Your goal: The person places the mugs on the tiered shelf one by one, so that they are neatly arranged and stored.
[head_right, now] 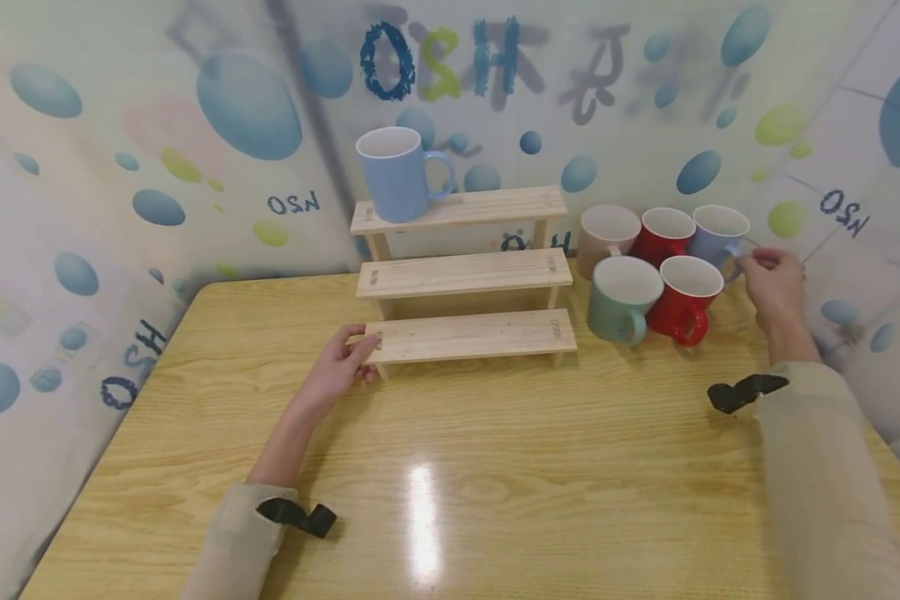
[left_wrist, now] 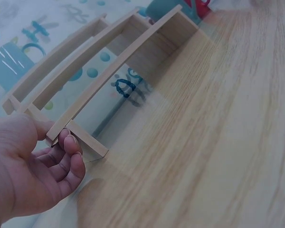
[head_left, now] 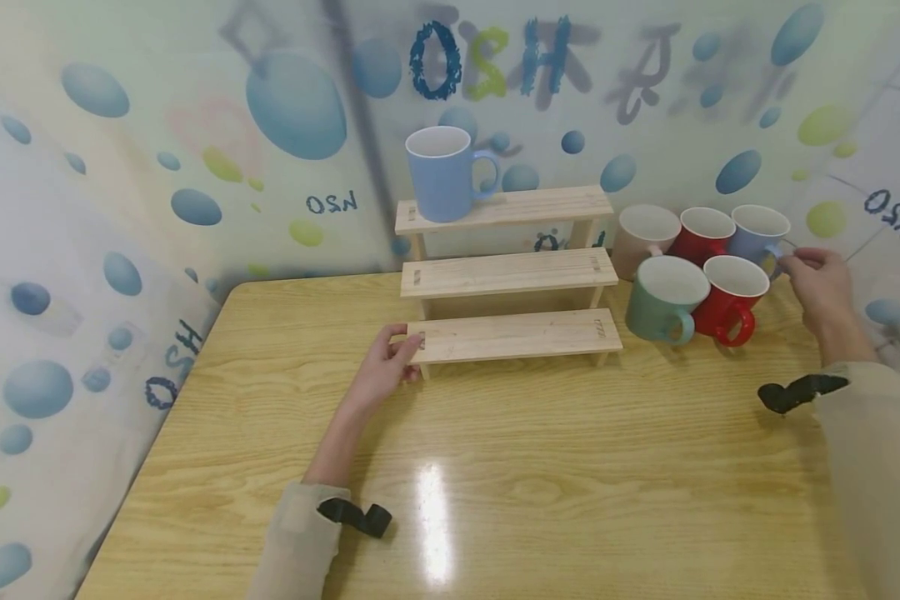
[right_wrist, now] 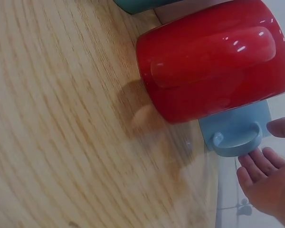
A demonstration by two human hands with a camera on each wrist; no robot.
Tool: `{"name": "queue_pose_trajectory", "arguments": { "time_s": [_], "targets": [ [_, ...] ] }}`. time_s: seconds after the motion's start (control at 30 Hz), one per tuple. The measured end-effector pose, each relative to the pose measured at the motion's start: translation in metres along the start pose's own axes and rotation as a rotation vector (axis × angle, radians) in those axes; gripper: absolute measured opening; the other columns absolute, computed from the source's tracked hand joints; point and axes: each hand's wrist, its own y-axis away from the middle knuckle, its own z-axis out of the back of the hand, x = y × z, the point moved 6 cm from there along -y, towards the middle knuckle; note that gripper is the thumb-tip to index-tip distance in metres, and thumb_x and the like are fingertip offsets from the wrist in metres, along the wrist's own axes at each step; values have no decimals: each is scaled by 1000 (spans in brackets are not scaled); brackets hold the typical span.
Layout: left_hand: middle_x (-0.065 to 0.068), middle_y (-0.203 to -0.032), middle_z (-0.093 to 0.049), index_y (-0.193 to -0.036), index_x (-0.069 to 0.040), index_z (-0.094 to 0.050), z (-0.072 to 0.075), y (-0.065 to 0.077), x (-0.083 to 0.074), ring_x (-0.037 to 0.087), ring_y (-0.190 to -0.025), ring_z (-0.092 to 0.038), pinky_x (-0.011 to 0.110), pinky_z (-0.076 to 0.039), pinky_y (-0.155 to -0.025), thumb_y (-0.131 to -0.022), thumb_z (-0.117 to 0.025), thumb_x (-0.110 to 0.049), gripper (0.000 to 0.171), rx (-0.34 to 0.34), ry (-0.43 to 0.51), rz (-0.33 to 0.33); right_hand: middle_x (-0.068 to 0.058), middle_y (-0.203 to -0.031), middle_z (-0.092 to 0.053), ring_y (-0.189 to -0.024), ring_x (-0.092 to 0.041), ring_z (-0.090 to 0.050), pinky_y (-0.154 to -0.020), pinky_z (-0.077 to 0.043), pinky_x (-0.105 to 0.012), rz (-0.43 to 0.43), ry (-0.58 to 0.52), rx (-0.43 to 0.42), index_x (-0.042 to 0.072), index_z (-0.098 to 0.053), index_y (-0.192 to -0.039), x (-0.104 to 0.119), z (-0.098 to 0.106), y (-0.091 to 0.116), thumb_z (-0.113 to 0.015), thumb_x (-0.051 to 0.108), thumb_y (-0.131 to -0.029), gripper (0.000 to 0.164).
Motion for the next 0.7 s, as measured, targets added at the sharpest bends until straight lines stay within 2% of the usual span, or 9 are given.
{"name": "queue_pose_trajectory", "arguments": {
  "time_s": [0.07,0.23,0.3,0.37,0.47,0.57,0.63,0.7],
  "targets": [
    [16,-124,-59,-152,-4,-28,0,0,-1,16,-76,-58,25,-51,-71,-107,-53,-35,61,-1,3,-1,18,-102,-47,-90,2,-44,-83,-38,-13,-2,4,24,37,-48,-107,-1,-2,-2,-55,36,-101,10],
    [16,-123,-59,-152,-4,-27,0,1,-1,15,-76,-58,25,-51,-71,-107,-53,-35,61,2,9,-3,13,-107,-50,-96,-2,-47,-92,-40,-18,-7,32,82,34,-49,-111,-1,-8,-6,-54,37,-102,10],
    [16,-123,-59,-152,-3,-27,0,1,-1,15,-75,-58,25,-51,-71,-107,-53,-35,61,4,10,-3,10,-109,-50,-96,-4,-47,-97,-40,-21,-13,37,90,30,-50,-118,-1,-9,-7,-53,37,-102,18],
    [16,-124,-59,-152,-3,-27,0,1,-1,15,-75,-58,25,-51,-71,-107,-53,-34,61,4,10,-3,8,-109,-48,-95,-4,-47,-100,-40,-25,-23,61,96,22,-50,-130,-1,-10,-7,-52,39,-102,33],
    [16,-123,-59,-152,-3,-28,0,2,-1,15,-75,-58,26,-51,-71,-107,-53,-34,61,3,6,-4,2,-112,-47,-93,-6,-46,-107,-37,-34,-40,89,104,10,-45,-140,-1,-12,-7,-51,44,-101,52],
    [16,-123,-60,-152,-3,-28,0,2,-2,16,-74,-59,26,-51,-71,-107,-53,-35,61,0,-1,-9,-7,-117,-46,-93,-10,-46,-112,-35,-45,-52,119,122,1,-45,-141,-3,-14,-6,-47,49,-100,63],
    [16,-122,-60,-151,-3,-29,0,2,-2,16,-74,-59,26,-51,-71,-107,-53,-35,60,-1,0,-12,-9,-118,-46,-94,-12,-46,-110,-37,-46,-54,131,124,-4,-43,-142,-5,-15,-6,-46,49,-100,68],
    [17,-123,-60,-151,-3,-29,-1,2,-1,16,-75,-59,27,-51,-71,-107,-53,-35,60,3,-2,-13,-4,-107,-53,-92,-12,-47,-100,-45,-37,-49,140,109,-2,-52,-134,-7,-14,-6,-47,48,-99,61]
  ]
}}
